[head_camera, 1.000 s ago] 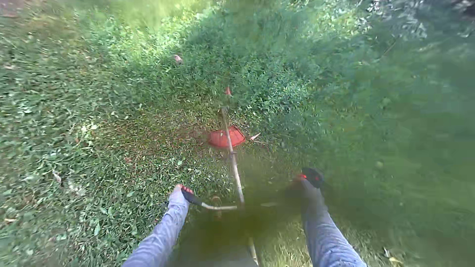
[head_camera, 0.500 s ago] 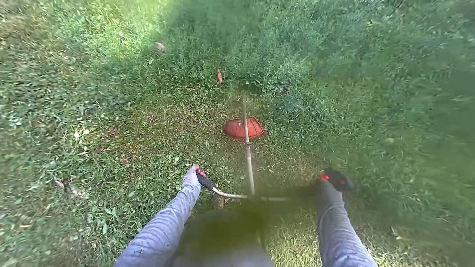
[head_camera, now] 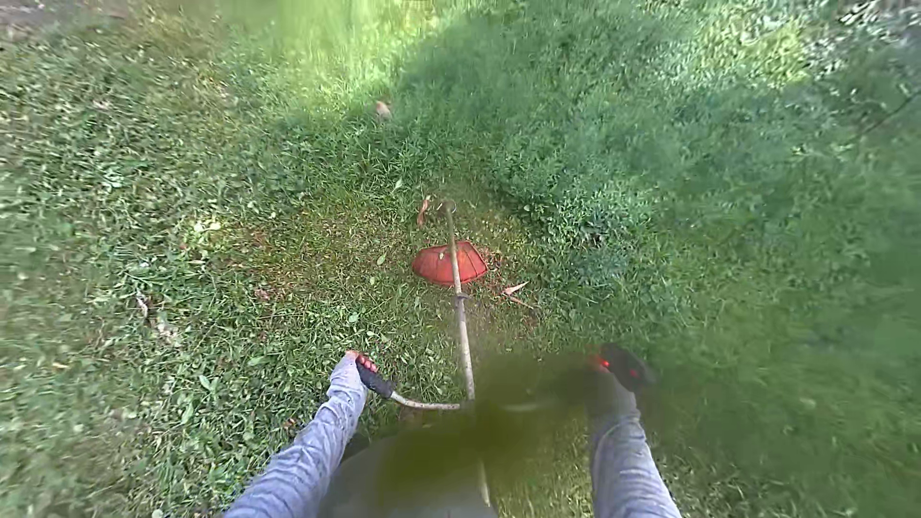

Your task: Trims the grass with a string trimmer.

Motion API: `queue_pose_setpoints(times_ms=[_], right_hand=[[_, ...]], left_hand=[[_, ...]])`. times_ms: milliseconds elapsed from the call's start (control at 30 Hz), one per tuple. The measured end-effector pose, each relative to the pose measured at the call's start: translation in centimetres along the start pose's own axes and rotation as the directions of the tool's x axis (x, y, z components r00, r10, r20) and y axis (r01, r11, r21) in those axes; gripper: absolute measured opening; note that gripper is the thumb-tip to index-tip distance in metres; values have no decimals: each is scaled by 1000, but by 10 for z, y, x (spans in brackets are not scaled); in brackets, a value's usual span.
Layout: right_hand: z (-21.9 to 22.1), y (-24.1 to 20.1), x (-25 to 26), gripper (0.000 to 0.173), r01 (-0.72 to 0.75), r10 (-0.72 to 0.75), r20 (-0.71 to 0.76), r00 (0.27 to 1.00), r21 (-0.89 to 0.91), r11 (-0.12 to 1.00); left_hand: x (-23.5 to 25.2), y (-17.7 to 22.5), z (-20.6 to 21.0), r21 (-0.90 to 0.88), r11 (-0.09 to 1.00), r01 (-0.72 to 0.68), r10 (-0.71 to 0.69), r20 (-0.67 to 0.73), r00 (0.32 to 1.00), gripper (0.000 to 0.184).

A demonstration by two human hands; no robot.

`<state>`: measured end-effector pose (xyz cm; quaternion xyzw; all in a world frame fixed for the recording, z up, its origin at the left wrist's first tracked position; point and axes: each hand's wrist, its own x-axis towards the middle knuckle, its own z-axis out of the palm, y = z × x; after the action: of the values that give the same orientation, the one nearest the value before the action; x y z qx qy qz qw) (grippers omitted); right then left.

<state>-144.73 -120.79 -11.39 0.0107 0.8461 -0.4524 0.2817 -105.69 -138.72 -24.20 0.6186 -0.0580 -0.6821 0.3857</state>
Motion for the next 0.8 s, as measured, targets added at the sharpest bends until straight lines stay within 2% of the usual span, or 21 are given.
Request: queue_pose_setpoints(times_ms=[33,100,233,267,300,333,367,400,433,467,500,567,600,633,700,767,800], right_hand=[[1,-8,-9,32,-56,58,-54,997,37,998],[-6,-26,-27,43,-125,126,-20,992,59,990],[-19,-12,-13,35,-148,152,-100,983,44,988],[-24,-9,-8,37,-163,166,-96,981,43,986],[-28,-2,-6,38,-144,144,-73,987,11,990],[-35,12,-7,39,-59,59,-44,997,8,998],[-40,37,0,38,96,-95,-32,995,45,994],[-40,60,12,38,209,-199,-91,976,117,971],[-39,53,8,40,40,-32,-72,997,111,993],[-37,44,1,41,-113,118,-37,992,120,986],[-26,49,-1,39,-141,155,-98,983,140,980],[-1,61,-18,31,-52,90,-154,984,235,971],[14,52,-36,26,-71,107,-152,983,223,972],[31,39,-52,26,-110,136,-141,981,180,978],[65,19,-67,37,-168,169,-47,984,27,985],[100,6,-86,37,-107,108,17,994,-47,993],[117,3,-104,31,-37,37,8,999,14,999]], left_hand=[[-1,-3,1,-3,1000,17,-17,-12,1000,40],[0,-7,9,-5,999,44,-45,-18,999,37],[-9,-4,24,47,997,61,-63,35,997,35],[-16,1,30,68,995,75,-77,37,996,33],[-25,10,37,101,989,104,-108,33,994,31],[-28,14,41,128,984,124,-129,33,991,31],[-23,14,42,139,982,126,-132,39,990,32],[-15,12,41,145,983,116,-125,52,991,33],[-9,13,37,158,982,104,-117,77,990,35],[-5,19,31,176,980,96,-115,97,989,36],[-4,29,24,192,976,100,-121,100,988,37],[-4,49,-1,186,974,127,-147,96,984,36],[6,52,-18,152,984,91,-106,92,990,38],[15,57,-36,120,992,43,-55,96,994,39],[20,77,-67,100,995,-14,7,75,997,40],[23,97,-101,69,997,-37,35,37,999,39],[28,106,-118,45,998,-45,45,18,999,40]])
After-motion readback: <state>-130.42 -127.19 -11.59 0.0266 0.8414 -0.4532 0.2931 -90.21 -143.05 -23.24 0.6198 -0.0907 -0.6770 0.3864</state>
